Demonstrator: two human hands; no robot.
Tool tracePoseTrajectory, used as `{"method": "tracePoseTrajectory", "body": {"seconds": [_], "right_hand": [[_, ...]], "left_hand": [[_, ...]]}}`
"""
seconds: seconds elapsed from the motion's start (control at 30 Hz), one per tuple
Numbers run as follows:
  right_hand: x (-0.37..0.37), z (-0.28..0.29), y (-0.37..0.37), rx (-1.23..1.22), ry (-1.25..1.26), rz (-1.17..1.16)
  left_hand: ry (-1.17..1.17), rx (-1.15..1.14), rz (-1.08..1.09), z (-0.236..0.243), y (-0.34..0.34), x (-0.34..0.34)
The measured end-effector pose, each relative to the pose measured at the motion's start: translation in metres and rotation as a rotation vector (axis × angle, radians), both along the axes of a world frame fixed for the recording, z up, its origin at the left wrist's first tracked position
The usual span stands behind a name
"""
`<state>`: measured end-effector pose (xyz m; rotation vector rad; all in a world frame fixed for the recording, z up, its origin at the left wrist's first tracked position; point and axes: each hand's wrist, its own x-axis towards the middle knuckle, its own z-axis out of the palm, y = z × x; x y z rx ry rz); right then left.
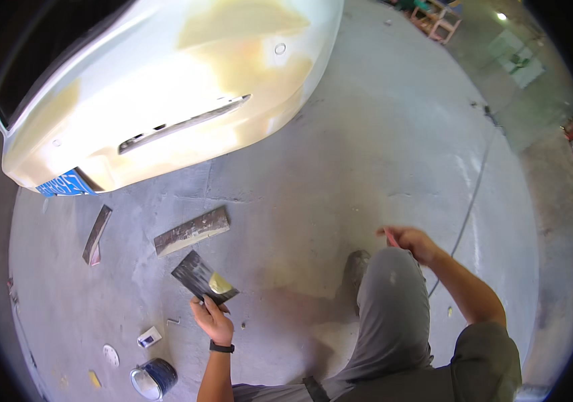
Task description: The person mixes a yellow paste on a metal mixing card, then uses a red plastic spreader to apply the filler onto a white car bumper. The person repeatedly scoops more paste and spreads it over the bumper surface.
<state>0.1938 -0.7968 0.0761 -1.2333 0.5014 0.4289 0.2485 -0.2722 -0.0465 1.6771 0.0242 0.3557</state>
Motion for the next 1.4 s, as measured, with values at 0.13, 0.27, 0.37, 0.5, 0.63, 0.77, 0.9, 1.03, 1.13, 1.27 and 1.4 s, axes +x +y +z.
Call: {"method": "tracePoseTrajectory", "body": {"seconds": [0.13,0.27,0.37,0.5,0.63,0.77,0.9,1.03,1.13,1.27,1.4], "right_hand": [[0.005,-0.091,-0.052,0.179,0.172,0.012],[0.046,-0.137,-0.084,0.278,0.216,-0.036],[0.099,-0.161,-0.096,0.360,0.214,-0.097],[0.140,-0.181,-0.105,0.353,0.218,-0.119],[0.124,-0.175,-0.135,0.122,0.420,0.123],[0.146,-0.147,-0.202,-0.800,0.215,0.800],[0.160,-0.084,-0.237,-0.958,0.057,0.865],[0.106,-0.020,-0.231,-1.156,-0.100,0.467],[0.032,-0.011,-0.237,-0.905,0.137,-0.008],[-0.044,-0.056,-0.222,-0.388,0.174,-0.707],[-0.050,-0.063,-0.215,-0.745,0.233,-0.678]], "left_hand": [[0.073,0.133,0.077,0.025,-0.060,-0.007],[-0.041,0.187,0.142,0.082,-0.103,0.005],[-0.102,0.268,0.138,0.139,-0.138,0.016],[-0.061,0.316,0.054,0.198,-0.184,0.046],[-0.201,0.402,-0.132,0.227,-0.207,0.074],[-0.183,0.406,-0.239,0.230,-0.217,0.092],[-0.140,0.440,-0.317,0.216,-0.226,0.102],[0.009,0.185,-0.577,0.189,-0.236,0.105],[-0.159,0.026,-0.665,0.163,-0.252,0.103],[-0.135,-0.182,-0.704,0.133,-0.280,0.094],[-0.004,-0.212,-0.723,0.124,-0.287,0.091]]}}
